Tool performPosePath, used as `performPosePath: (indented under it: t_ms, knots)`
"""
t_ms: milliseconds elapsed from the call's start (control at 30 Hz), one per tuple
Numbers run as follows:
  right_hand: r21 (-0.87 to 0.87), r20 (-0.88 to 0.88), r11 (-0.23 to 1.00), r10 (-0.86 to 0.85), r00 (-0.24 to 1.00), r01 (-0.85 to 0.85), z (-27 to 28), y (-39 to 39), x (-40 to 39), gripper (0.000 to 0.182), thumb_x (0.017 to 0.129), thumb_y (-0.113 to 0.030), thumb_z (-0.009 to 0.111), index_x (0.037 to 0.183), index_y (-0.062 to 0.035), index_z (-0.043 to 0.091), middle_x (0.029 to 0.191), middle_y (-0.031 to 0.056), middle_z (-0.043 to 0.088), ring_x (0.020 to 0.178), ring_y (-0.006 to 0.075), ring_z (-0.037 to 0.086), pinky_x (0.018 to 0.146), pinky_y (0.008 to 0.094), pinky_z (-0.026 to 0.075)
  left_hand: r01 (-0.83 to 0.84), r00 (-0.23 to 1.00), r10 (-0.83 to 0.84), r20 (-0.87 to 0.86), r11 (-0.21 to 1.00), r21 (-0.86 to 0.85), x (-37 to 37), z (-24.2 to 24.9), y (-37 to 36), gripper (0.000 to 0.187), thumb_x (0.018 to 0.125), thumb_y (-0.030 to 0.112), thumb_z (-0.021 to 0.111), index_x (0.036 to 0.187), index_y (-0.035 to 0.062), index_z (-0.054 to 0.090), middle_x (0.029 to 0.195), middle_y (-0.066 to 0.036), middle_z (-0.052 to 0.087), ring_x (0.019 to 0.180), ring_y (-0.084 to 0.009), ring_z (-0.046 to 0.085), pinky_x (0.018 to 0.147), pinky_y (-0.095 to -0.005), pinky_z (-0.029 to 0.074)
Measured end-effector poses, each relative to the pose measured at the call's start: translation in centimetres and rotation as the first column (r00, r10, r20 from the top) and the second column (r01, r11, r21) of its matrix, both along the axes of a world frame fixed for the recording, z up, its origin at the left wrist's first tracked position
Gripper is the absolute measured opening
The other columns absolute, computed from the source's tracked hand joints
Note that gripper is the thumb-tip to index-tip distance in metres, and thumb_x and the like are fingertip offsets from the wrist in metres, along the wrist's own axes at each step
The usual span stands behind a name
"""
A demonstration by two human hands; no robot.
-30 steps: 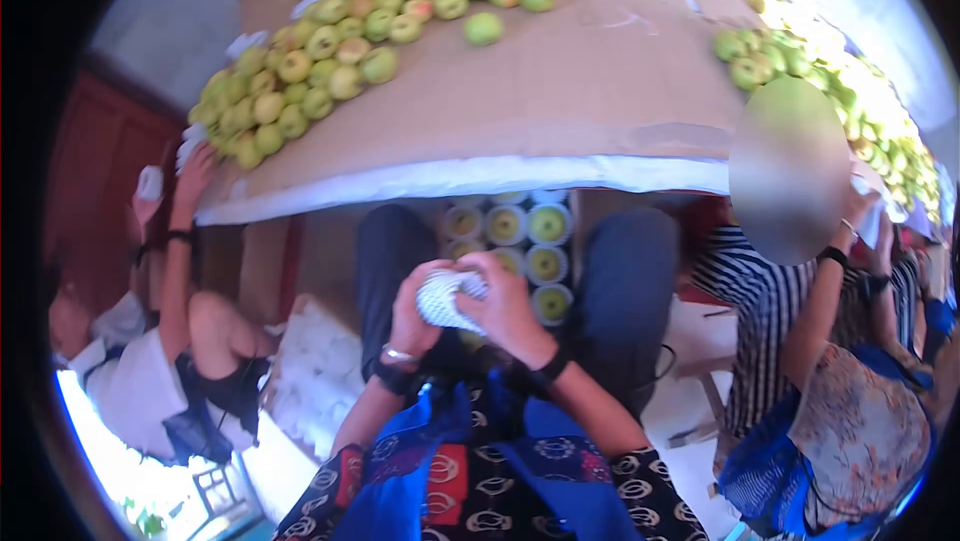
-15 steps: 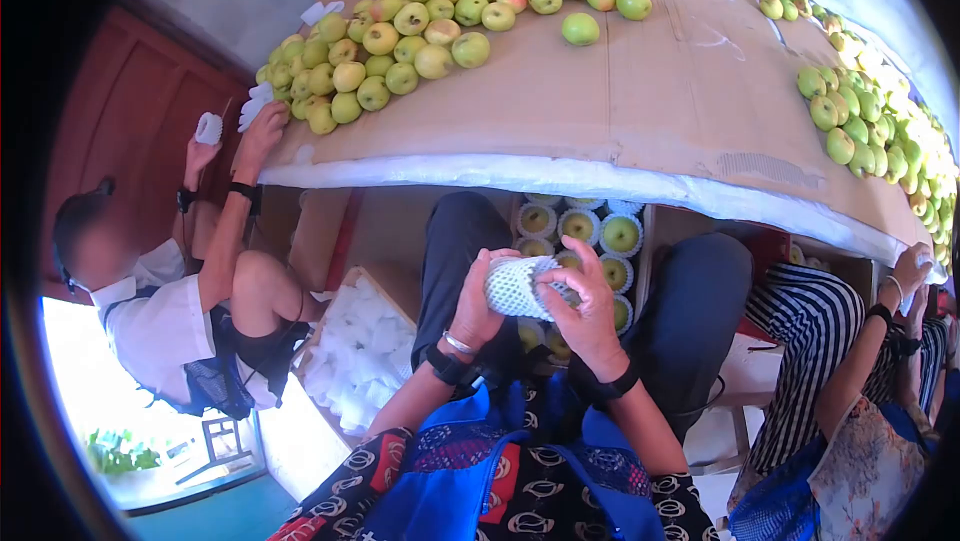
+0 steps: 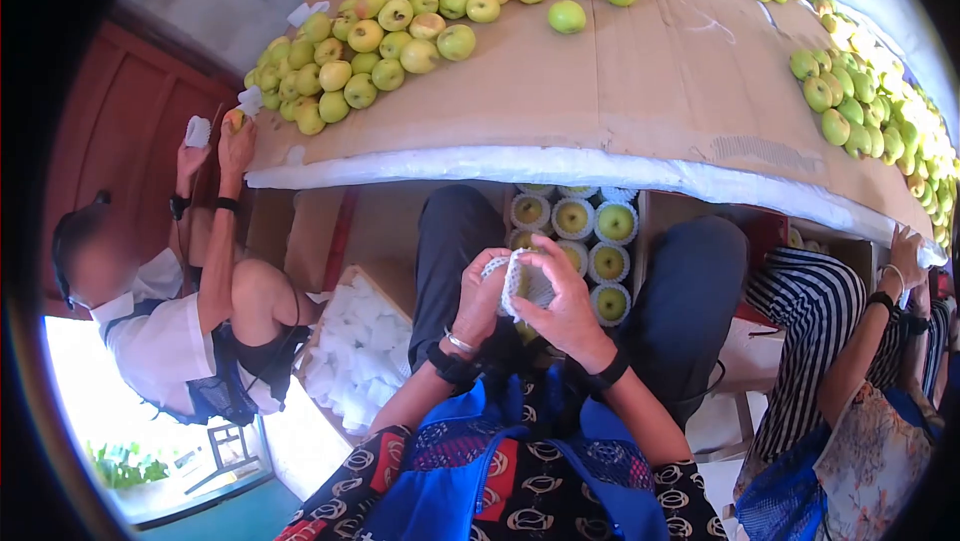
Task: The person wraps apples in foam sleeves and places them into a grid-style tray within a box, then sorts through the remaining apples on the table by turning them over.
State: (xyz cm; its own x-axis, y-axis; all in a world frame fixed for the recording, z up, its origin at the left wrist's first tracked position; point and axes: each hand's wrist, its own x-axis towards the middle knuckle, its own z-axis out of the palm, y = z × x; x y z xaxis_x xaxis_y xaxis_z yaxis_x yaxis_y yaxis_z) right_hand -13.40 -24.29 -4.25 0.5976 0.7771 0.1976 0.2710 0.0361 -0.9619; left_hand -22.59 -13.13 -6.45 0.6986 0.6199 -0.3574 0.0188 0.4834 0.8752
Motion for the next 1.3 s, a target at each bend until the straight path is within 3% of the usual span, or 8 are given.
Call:
performPosePath:
  t_ms: [267, 367, 500, 667, 1000, 1133, 1233, 1300]
  knots:
    - [-0.063, 0.094, 0.998, 0.011, 0.996, -0.005, 0.8, 0.0, -0.2, 0.048, 0.066, -0.015, 0.07, 0.107, -0.002, 0.048, 0.116, 0.018, 0.049, 0.109, 0.032, 0.049, 0.09, 0.0361, 0.04, 0.138, 0.99, -0.119, -0.079, 0.939, 0.314, -0.1, 0.5, -0.2, 0.036, 0.091, 0.031, 0.036, 0.093, 0.0009, 0.055, 0.082, -0.001, 0.055, 0.075, -0.0086, 0.051, 0.069, -0.024, 0.042]
    - [-0.123, 0.153, 0.992, 0.023, 0.988, -0.004, 0.6, 0.0, -0.3, 0.049, 0.067, -0.017, 0.07, 0.108, -0.0022, 0.047, 0.111, 0.0178, 0.051, 0.105, 0.032, 0.051, 0.088, 0.0359, 0.042, 0.058, 0.998, -0.059, 0.004, 0.997, 0.053, -0.3, 0.1, -0.3, 0.031, 0.09, 0.028, 0.039, 0.092, 0.0012, 0.055, 0.082, -0.001, 0.055, 0.075, -0.0073, 0.05, 0.068, -0.0232, 0.042]
    - [-0.157, 0.02, 0.982, 0.109, 0.994, -0.105, 1.3, -0.2, 0.0, 0.05, 0.067, -0.019, 0.07, 0.109, -0.0027, 0.047, 0.109, 0.018, 0.051, 0.102, 0.0326, 0.052, 0.087, 0.0365, 0.042, 0.258, 0.966, -0.255, -0.047, 0.93, 0.262, -0.3, 1.4, -0.1, 0.026, 0.089, 0.024, 0.043, 0.092, 0.0013, 0.055, 0.083, -0.001, 0.055, 0.078, -0.0062, 0.05, 0.068, -0.0219, 0.041]
    - [0.043, -0.136, 0.999, 0.037, 0.99, -0.031, -0.3, 0.1, -0.3, 0.042, 0.071, -0.017, 0.068, 0.105, -0.0014, 0.05, 0.101, 0.0139, 0.055, 0.094, 0.0275, 0.055, 0.081, 0.0334, 0.043, 0.249, 0.963, -0.226, 0.149, 0.954, -0.164, -0.6, 0.8, 0.7, 0.024, 0.085, 0.017, 0.048, 0.101, 0.0005, 0.053, 0.091, -0.006, 0.057, 0.086, -0.0109, 0.056, 0.073, -0.0233, 0.046]
    - [0.14, -0.666, 0.984, 0.01, 0.746, 0.111, -1.5, -0.2, 0.3, 0.021, 0.083, -0.004, 0.053, 0.104, -0.0013, 0.051, 0.098, 0.0082, 0.058, 0.092, 0.0122, 0.055, 0.083, 0.0257, 0.043, 0.288, 0.941, -0.188, 0.281, 0.882, -0.372, -0.7, 1.7, 1.1, 0.061, 0.08, 0.032, 0.043, 0.133, 0.0046, 0.03, 0.119, -0.019, 0.05, 0.099, -0.0329, 0.056, 0.072, -0.0478, 0.053]
    - [0.217, -0.749, 0.966, 0.075, 0.659, 0.137, -1.4, 0.4, 0.1, 0.019, 0.084, -0.003, 0.048, 0.102, -0.0013, 0.053, 0.097, 0.0083, 0.058, 0.091, 0.0149, 0.056, 0.083, 0.0273, 0.044, 0.273, 0.932, -0.181, 0.313, 0.921, -0.278, -1.0, 2.0, 1.1, 0.058, 0.081, 0.03, 0.04, 0.13, -0.0016, 0.034, 0.12, -0.017, 0.05, 0.107, -0.0274, 0.053, 0.094, -0.0382, 0.041]
    - [0.156, -0.622, 0.976, -0.023, 0.783, 0.153, -2.1, 0.5, -0.1, 0.014, 0.083, -0.005, 0.049, 0.094, -0.0004, 0.057, 0.095, 0.0075, 0.059, 0.089, 0.0152, 0.056, 0.081, 0.0275, 0.044, 0.247, 0.952, -0.251, 0.174, 0.968, 0.043, -1.0, 1.3, 1.3, 0.042, 0.084, 0.026, 0.038, 0.11, -0.0044, 0.052, 0.106, -0.015, 0.057, 0.095, -0.022, 0.058, 0.083, -0.034, 0.048]
    - [0.233, -0.595, 0.96, 0.017, 0.803, 0.152, -2.5, 1.0, -0.2, 0.013, 0.082, -0.003, 0.048, 0.092, 0.0002, 0.057, 0.091, 0.0073, 0.06, 0.087, 0.0144, 0.056, 0.079, 0.0264, 0.045, 0.196, 0.946, -0.163, 0.28, 0.976, -0.094, -1.3, -0.3, 2.0, 0.039, 0.086, 0.026, 0.039, 0.106, -0.0038, 0.053, 0.103, -0.013, 0.058, 0.092, -0.0203, 0.058, 0.079, -0.0323, 0.049]
